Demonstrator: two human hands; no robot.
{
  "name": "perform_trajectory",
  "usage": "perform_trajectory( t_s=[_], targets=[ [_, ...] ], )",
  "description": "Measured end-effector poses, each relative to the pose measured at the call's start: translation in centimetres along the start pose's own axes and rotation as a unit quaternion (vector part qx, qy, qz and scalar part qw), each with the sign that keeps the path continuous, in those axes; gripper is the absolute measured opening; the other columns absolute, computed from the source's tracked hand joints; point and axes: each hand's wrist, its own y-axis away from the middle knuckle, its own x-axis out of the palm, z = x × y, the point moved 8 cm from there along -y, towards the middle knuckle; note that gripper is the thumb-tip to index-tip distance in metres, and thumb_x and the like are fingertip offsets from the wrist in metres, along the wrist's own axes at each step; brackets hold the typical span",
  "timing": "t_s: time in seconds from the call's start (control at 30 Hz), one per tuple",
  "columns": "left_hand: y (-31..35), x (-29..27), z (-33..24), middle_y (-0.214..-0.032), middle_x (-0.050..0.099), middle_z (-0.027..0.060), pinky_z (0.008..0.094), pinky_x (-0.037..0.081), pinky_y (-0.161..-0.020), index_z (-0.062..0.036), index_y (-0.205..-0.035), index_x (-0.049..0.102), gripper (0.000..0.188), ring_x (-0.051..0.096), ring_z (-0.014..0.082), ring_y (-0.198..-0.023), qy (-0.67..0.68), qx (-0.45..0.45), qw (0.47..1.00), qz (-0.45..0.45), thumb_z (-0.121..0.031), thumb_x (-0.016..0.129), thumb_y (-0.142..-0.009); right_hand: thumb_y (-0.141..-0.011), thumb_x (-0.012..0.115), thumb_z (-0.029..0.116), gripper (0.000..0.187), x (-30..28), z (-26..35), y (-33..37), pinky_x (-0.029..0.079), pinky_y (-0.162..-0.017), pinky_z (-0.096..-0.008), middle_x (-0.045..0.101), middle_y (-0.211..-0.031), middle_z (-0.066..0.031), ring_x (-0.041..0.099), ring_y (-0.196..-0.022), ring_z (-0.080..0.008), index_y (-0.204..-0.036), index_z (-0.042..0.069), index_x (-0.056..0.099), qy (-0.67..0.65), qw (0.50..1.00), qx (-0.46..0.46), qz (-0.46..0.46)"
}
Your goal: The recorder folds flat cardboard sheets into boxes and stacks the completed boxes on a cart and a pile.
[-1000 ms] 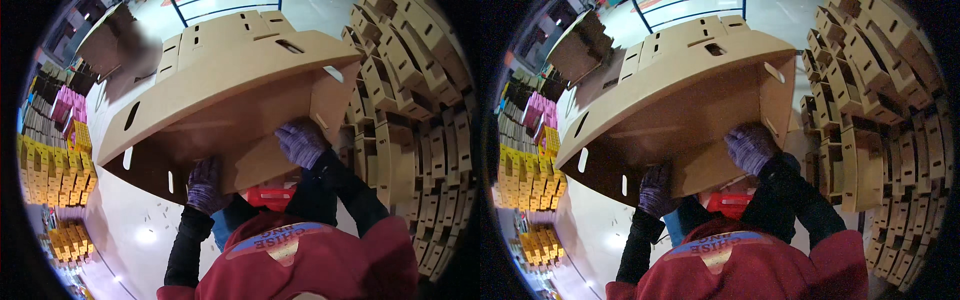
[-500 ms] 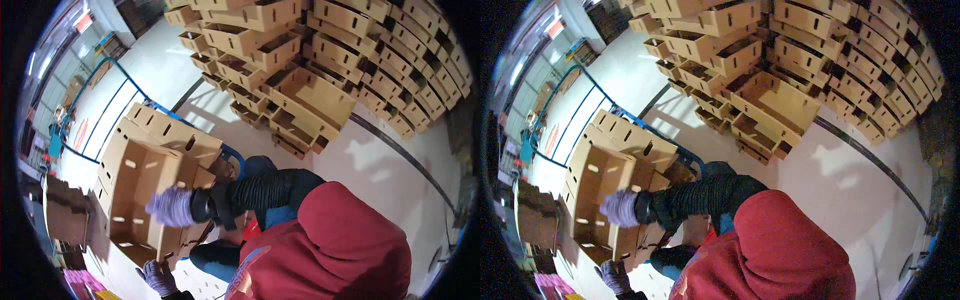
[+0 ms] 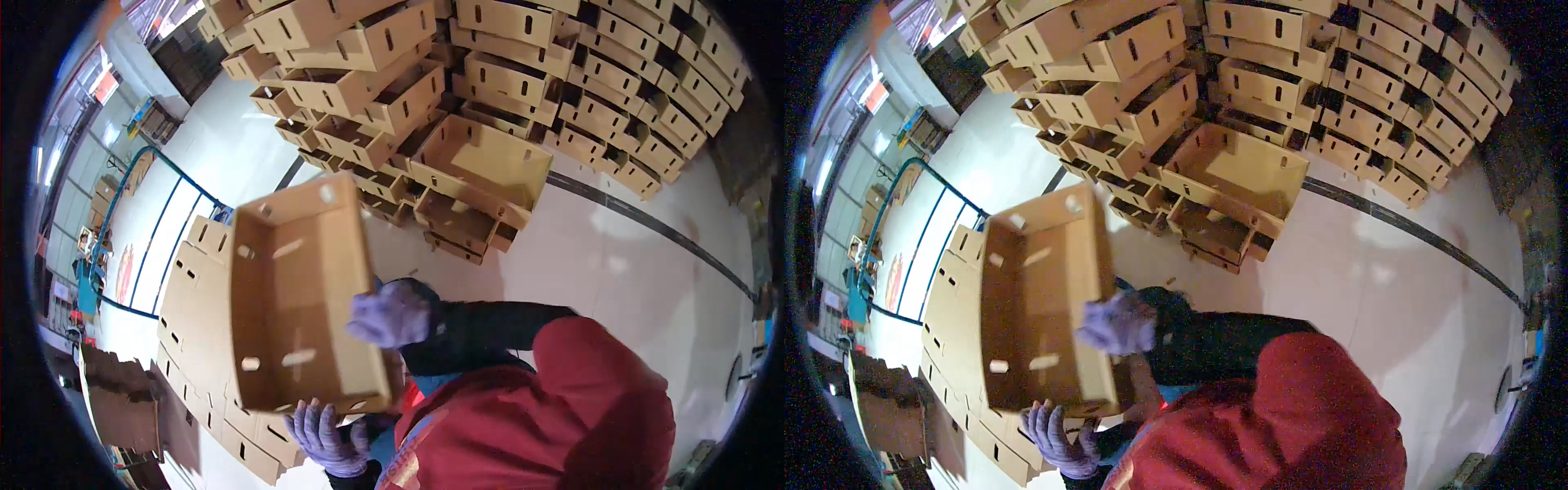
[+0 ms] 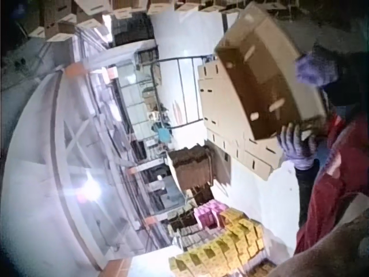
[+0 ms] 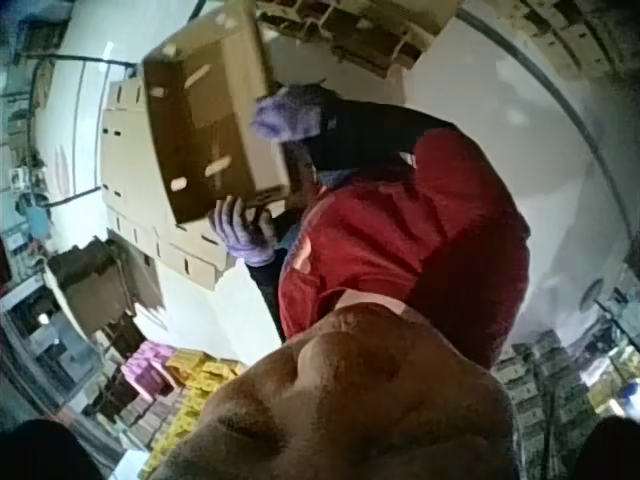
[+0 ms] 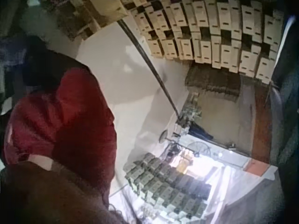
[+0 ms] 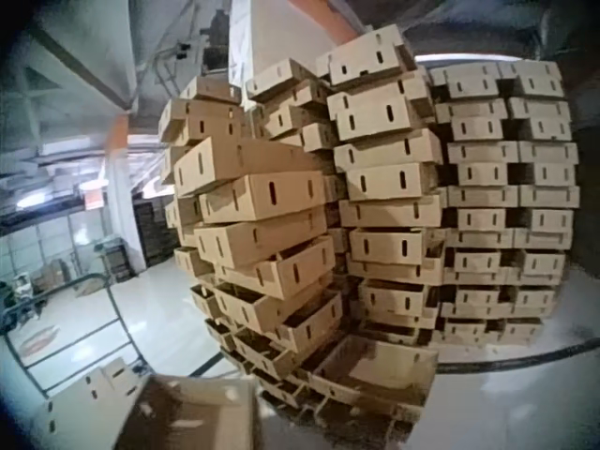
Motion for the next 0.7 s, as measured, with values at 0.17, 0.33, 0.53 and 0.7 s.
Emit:
perform_trajectory(
  t_s=[0.17, 0.33, 0.53, 0.7],
  targets=[
    [3.1, 5.4, 2.3, -0.100, 0.058, 0.0111, 0.0497, 0.033, -0.096, -0.0088, -0.097, 0.058, 0.027, 0.054, 0.0311, -0.100, 0.048, -0.052, 0.992, 0.101, -0.021, 0.064, -0.073, -0.080, 0.051, 0.031, 0.019, -9.6, -10.7, 10.9, 0.043, -0.052, -0.0377, 0.051, -0.074, -0.0051, 0.054, -0.065, -0.0246, -0.073, 0.014, 0.054, -0.002, 0.968, 0.241, -0.069],
    [3.4, 8.9, -0.3, -0.092, 0.060, 0.0077, 0.0454, 0.040, -0.090, -0.0114, -0.088, 0.059, 0.022, 0.057, 0.0285, -0.088, 0.129, -0.032, 0.980, 0.150, -0.016, 0.067, -0.067, -0.081, 0.055, 0.024, 0.014, -14.7, -21.2, 19.3, 0.047, -0.056, -0.0357, 0.059, -0.078, -0.0075, 0.059, -0.067, -0.0271, -0.077, 0.010, 0.059, 0.207, 0.923, 0.291, -0.142],
    [3.1, 11.7, -1.0, -0.086, 0.058, 0.0066, 0.0464, 0.040, -0.087, -0.0136, -0.086, 0.056, 0.022, 0.056, 0.0264, -0.084, 0.150, -0.018, 0.969, 0.194, -0.018, 0.067, -0.067, -0.084, 0.053, 0.030, 0.027, -16.7, -37.6, 26.0, 0.047, -0.072, -0.0405, 0.060, -0.089, -0.0157, 0.058, -0.082, -0.0336, -0.086, 0.004, 0.060, 0.302, 0.883, 0.318, -0.170],
    [5.9, 12.5, 0.8, -0.082, 0.060, 0.0067, 0.0434, 0.042, -0.082, -0.0136, -0.082, 0.059, 0.014, 0.057, 0.0277, -0.079, 0.150, -0.087, 0.962, 0.209, -0.017, 0.066, -0.070, -0.083, 0.054, 0.033, 0.031, -15.2, -42.0, 25.3, 0.045, -0.079, -0.0408, 0.058, -0.093, -0.0170, 0.055, -0.089, -0.0340, -0.089, 0.004, 0.061, 0.244, 0.860, 0.444, -0.065]
  ],
)
